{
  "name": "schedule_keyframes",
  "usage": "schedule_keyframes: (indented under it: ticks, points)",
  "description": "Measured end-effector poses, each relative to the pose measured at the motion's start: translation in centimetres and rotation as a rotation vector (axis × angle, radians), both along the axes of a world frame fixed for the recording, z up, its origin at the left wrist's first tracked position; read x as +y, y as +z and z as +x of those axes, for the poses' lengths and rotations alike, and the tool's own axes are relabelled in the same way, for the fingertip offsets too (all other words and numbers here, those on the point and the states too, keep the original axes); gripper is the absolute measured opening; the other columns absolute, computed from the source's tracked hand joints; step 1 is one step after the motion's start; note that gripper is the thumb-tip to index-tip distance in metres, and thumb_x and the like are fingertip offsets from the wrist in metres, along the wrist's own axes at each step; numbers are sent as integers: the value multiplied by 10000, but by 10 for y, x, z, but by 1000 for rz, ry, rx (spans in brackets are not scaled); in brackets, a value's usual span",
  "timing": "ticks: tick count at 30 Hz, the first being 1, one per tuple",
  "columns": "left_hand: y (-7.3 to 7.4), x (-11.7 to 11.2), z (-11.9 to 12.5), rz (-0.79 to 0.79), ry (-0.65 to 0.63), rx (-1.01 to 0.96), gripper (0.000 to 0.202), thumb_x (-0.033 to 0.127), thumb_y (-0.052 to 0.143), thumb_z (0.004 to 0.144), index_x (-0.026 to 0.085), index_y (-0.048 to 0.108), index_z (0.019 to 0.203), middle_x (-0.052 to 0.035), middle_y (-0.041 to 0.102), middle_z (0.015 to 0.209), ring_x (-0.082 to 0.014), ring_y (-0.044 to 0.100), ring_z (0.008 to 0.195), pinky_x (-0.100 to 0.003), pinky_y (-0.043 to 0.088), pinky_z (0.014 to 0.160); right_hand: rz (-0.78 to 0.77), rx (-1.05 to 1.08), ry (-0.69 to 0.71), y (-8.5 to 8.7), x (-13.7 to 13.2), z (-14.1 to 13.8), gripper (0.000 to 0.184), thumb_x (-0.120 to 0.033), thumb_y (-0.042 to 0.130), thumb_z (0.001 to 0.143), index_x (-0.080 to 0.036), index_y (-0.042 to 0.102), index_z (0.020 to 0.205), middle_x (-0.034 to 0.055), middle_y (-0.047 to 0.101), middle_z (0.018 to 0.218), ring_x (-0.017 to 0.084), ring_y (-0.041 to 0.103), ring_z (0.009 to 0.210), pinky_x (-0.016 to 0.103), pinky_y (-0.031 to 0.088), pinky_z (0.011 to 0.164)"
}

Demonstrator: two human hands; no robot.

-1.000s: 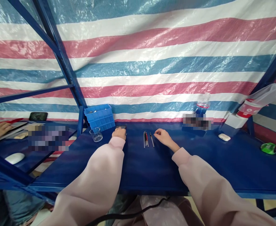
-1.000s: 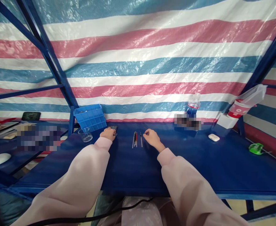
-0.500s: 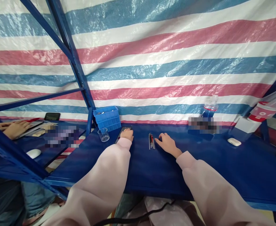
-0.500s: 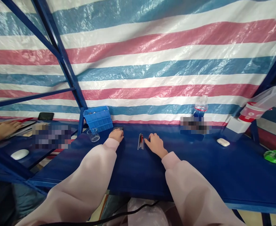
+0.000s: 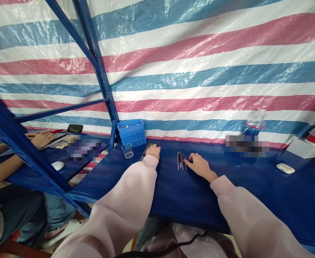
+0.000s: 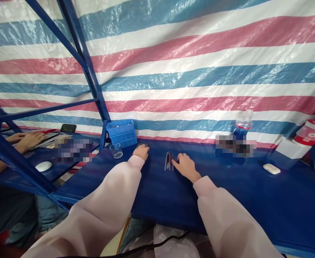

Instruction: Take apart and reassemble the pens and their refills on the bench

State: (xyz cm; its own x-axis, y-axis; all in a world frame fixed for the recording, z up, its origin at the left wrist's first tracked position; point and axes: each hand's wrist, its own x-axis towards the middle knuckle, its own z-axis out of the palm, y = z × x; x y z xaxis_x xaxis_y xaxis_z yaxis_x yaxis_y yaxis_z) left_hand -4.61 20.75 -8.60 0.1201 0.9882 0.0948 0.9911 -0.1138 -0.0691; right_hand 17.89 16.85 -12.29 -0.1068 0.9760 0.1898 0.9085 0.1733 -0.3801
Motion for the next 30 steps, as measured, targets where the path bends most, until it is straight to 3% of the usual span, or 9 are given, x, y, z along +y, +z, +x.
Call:
schedule_keyframes:
  ticks: [10, 24, 30]
  points:
    - [-3, 5, -1, -39, 42, -9, 239, 106, 470, 781, 151, 653, 927, -145, 564, 1069, -259, 500, 1060, -362, 421, 859, -38, -11, -3, -1, 3, 3, 180, -337, 468, 812, -179, 507, 736, 30, 518, 795, 162, 518, 777, 247, 327, 615]
    - [-3, 5, -1, -98, 30, -26, 250, 231, 616, 691, 114, 646, 909, -177, 540, 1097, -308, 460, 1112, -379, 414, 885, -77, -150, -68, -4, 7, 3, 141, -222, 466, 813, -108, 532, 865, 137, 555, 893, 235, 560, 860, 293, 389, 692]
    - [-1, 5, 1, -84, -22, 6, 219, 215, 632, 663, 108, 639, 854, -167, 572, 1029, -307, 492, 1069, -372, 413, 870, -41, -52, -89, -2, 7, 4, 115, -240, 426, 832, -143, 485, 846, 104, 569, 851, 209, 564, 787, 271, 369, 635]
